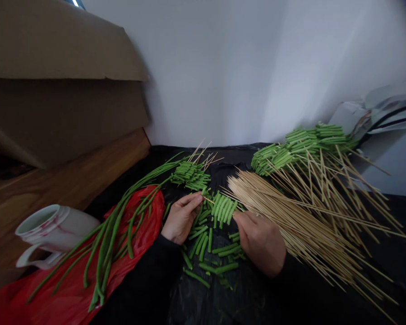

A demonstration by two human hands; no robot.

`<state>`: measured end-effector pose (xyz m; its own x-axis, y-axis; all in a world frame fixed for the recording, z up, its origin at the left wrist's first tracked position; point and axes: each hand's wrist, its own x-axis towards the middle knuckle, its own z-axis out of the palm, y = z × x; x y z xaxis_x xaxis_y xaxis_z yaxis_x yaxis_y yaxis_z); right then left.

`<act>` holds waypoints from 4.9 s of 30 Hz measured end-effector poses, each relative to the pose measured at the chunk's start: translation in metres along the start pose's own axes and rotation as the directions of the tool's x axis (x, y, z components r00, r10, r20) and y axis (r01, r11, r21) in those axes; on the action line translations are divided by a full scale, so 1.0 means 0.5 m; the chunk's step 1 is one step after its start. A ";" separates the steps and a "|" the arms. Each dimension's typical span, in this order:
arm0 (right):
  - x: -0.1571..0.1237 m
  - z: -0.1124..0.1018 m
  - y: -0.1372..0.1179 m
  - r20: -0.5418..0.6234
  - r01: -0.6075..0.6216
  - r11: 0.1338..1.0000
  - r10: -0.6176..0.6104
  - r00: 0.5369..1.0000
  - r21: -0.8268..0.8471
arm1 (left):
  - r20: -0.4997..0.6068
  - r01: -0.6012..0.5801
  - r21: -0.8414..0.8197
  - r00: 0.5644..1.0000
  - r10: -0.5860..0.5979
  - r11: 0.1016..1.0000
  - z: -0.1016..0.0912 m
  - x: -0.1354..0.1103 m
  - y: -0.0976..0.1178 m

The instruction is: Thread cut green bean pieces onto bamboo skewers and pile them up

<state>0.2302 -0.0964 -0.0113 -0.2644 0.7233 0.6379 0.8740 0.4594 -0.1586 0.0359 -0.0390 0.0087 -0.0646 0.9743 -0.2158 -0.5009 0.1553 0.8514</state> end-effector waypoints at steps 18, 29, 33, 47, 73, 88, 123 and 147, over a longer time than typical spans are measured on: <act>-0.003 0.005 -0.004 -0.026 0.013 0.999 -0.012 1.000 0.046 | 0.067 0.156 -0.061 0.986 -0.152 0.986 0.001 -0.003 0.004; -0.004 0.006 -0.009 -0.037 -0.002 0.999 0.003 0.999 0.053 | 0.170 0.233 -0.028 0.959 -0.225 0.972 0.001 -0.007 0.004; -0.005 0.006 -0.013 -0.033 -0.004 0.998 0.006 0.999 0.067 | 0.163 0.241 0.020 0.957 -0.241 0.970 0.010 -0.018 -0.006; 0.010 -0.001 0.027 -0.118 -0.040 0.999 0.042 0.992 0.023 | 0.165 -0.290 0.681 0.956 0.245 0.672 -0.023 -0.004 0.049; 0.006 -0.001 0.021 -0.067 -0.045 0.999 0.045 0.997 0.004 | 0.301 -0.374 0.882 0.915 0.269 0.288 -0.046 0.000 0.050; -0.001 0.002 -0.002 -0.024 0.007 0.998 -0.006 1.000 0.058 | 0.110 0.052 0.180 0.991 -0.073 0.982 -0.020 -0.004 0.035; -0.005 0.004 -0.007 0.032 -0.012 0.996 0.009 0.999 0.087 | 0.104 0.180 0.097 0.976 -0.190 0.979 -0.021 -0.002 0.024; -0.008 0.009 -0.018 -0.002 0.000 0.995 0.001 1.000 0.105 | 0.149 0.207 0.186 0.960 -0.236 0.960 -0.010 -0.012 0.008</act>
<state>0.2216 -0.1012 -0.0159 -0.2629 0.7224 0.6396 0.8266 0.5106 -0.2369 0.0300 -0.0451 0.0108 0.1849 0.9232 -0.3369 -0.3336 0.3814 0.8621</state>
